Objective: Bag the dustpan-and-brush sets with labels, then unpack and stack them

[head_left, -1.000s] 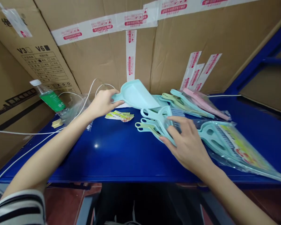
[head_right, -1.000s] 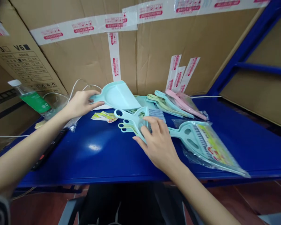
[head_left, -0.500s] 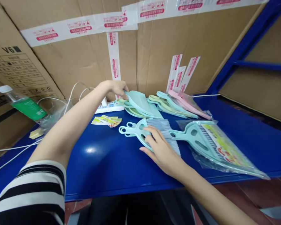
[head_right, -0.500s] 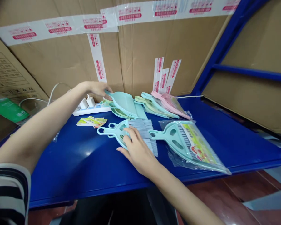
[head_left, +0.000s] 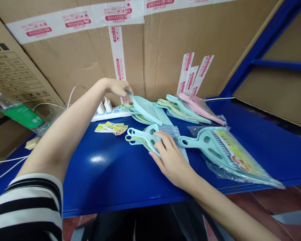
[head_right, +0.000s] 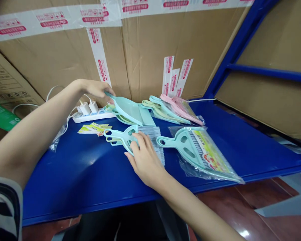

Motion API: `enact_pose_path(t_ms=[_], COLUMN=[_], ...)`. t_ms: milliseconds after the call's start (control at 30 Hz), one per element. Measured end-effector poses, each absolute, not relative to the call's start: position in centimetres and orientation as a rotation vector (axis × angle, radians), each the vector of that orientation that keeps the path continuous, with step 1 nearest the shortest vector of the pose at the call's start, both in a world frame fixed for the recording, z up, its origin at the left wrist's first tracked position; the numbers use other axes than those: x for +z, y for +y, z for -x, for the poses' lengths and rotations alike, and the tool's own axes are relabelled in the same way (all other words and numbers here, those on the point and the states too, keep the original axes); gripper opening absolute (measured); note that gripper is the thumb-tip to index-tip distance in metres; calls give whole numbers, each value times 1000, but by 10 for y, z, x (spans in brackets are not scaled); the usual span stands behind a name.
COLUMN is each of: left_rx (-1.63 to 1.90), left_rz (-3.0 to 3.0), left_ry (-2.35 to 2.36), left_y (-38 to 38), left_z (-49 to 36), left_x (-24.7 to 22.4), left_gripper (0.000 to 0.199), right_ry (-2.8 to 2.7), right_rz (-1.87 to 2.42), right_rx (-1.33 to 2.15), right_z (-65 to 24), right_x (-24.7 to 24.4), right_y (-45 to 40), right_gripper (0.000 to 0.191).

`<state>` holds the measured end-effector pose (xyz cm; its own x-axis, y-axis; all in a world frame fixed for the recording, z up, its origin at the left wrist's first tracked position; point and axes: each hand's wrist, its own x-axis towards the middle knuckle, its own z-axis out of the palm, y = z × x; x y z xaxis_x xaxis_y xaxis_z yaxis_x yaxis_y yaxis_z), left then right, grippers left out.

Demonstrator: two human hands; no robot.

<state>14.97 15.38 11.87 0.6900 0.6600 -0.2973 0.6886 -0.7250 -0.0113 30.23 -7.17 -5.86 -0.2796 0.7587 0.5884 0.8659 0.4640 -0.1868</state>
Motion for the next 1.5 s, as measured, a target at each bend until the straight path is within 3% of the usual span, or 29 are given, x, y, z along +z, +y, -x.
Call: enact_pose_path(t_ms=[333,700,900,1100,1200,1400,1500], left_rx=[-385,-378,-289,-123,48,23,164], left_rz=[-2868,-3030,-3117,-3130,-3158,-3018,-2848], left_ry=[1122,1064,1109,1180,1088,513,449], left_y=[160,154,158,158,133,75,69], left_z=[-171,-171,-162,-153,-150,-139,-134], left_x=[87,49,44,44,45,32,16], left_gripper=[45,58,46,53,55,29,33], right_ry=[-2091,-2040,-1996,-1977,-1916,-1847,-1852], right_rz=[1439,1538,1517,1520,1513,1453,1455], right_rx=[-568,-478,-383,-227,-236,-218,-210], right_z=[-299,-310,-316,-321,-321,-321,-321], right_x=[-66,-73,-74,-72,-74,-80,-79], right_y=[-74,-70,-69,-69,-68,-65,-65], right_gripper=[25,29,24,23,23,25,24])
